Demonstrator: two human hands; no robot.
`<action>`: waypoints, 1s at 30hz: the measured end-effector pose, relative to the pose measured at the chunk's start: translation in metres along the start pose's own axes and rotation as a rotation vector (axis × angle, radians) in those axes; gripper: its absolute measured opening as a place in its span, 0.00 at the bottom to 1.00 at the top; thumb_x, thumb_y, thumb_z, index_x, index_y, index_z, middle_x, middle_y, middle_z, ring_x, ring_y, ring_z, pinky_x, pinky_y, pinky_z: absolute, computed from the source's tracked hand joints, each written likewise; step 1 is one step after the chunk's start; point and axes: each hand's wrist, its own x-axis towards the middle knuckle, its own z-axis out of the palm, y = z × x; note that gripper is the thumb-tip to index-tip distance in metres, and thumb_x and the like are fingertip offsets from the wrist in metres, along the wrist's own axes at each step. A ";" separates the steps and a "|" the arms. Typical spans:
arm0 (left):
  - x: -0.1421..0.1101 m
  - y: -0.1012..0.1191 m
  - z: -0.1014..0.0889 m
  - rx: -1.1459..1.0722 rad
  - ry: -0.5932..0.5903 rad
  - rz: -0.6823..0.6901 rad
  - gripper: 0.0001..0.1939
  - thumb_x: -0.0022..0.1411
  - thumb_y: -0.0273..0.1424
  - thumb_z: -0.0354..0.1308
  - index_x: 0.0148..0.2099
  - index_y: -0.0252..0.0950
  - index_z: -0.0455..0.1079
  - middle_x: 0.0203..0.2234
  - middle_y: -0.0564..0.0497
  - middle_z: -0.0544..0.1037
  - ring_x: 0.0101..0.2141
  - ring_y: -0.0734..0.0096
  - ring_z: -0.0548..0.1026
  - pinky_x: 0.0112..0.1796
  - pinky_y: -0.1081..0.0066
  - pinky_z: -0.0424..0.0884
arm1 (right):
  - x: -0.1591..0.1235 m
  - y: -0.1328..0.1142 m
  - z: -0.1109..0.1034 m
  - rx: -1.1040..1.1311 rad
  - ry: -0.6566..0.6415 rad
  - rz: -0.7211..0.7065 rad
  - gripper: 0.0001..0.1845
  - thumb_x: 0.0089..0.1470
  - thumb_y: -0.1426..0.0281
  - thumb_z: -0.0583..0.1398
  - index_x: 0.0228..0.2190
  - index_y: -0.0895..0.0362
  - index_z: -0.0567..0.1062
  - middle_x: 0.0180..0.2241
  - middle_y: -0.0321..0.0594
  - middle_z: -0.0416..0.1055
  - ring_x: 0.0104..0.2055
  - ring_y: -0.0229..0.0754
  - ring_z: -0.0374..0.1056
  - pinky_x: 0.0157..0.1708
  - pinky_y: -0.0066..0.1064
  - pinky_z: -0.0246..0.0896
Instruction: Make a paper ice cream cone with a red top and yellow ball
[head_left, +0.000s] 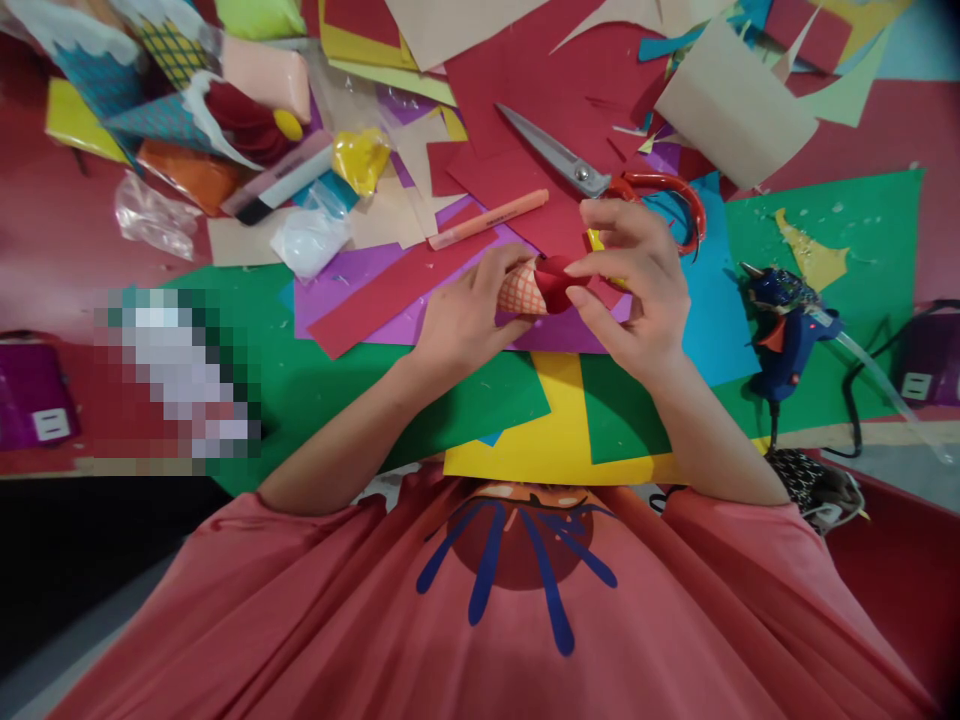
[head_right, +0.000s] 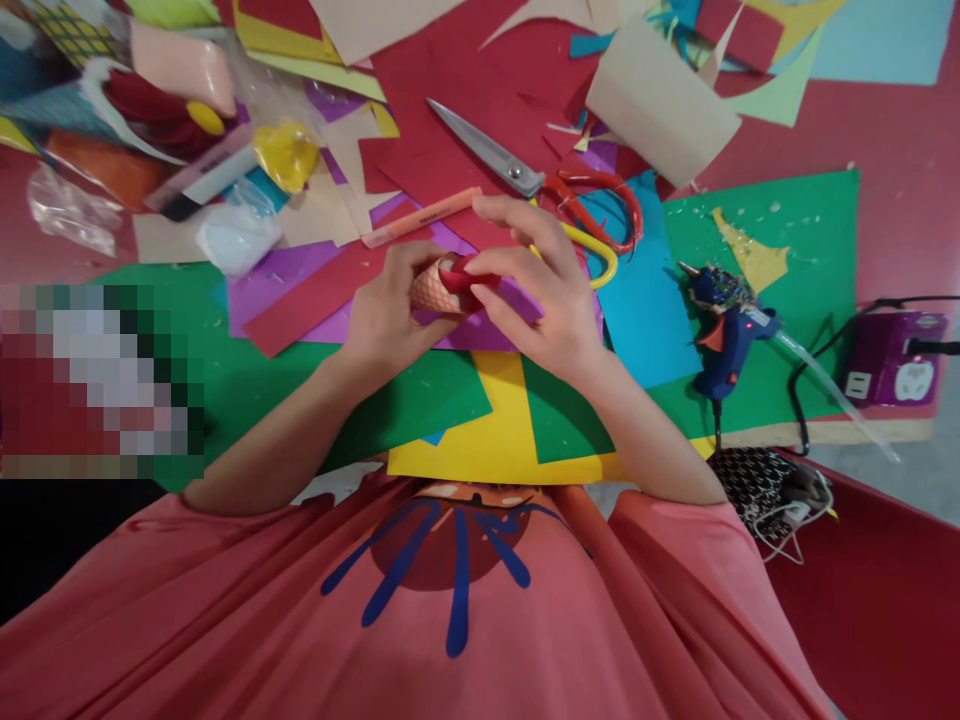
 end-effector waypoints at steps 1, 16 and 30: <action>0.000 0.001 -0.001 0.025 0.003 -0.003 0.26 0.59 0.36 0.63 0.58 0.42 0.59 0.55 0.47 0.74 0.54 0.57 0.76 0.48 0.61 0.76 | 0.000 0.000 0.000 -0.019 -0.014 -0.002 0.08 0.61 0.61 0.58 0.42 0.42 0.74 0.58 0.35 0.70 0.61 0.51 0.67 0.58 0.50 0.69; 0.000 0.007 0.002 0.153 -0.074 0.053 0.25 0.65 0.42 0.58 0.60 0.37 0.61 0.51 0.44 0.75 0.50 0.56 0.76 0.47 0.62 0.73 | 0.001 -0.004 0.009 0.036 -0.050 0.085 0.11 0.64 0.59 0.55 0.33 0.49 0.73 0.56 0.36 0.73 0.60 0.47 0.69 0.55 0.46 0.71; -0.001 0.002 0.009 -0.050 -0.073 0.028 0.26 0.65 0.45 0.58 0.59 0.37 0.62 0.51 0.44 0.75 0.48 0.62 0.76 0.46 0.66 0.73 | 0.005 -0.003 0.003 0.172 -0.191 0.158 0.10 0.62 0.62 0.56 0.31 0.52 0.72 0.58 0.39 0.71 0.61 0.47 0.67 0.61 0.48 0.66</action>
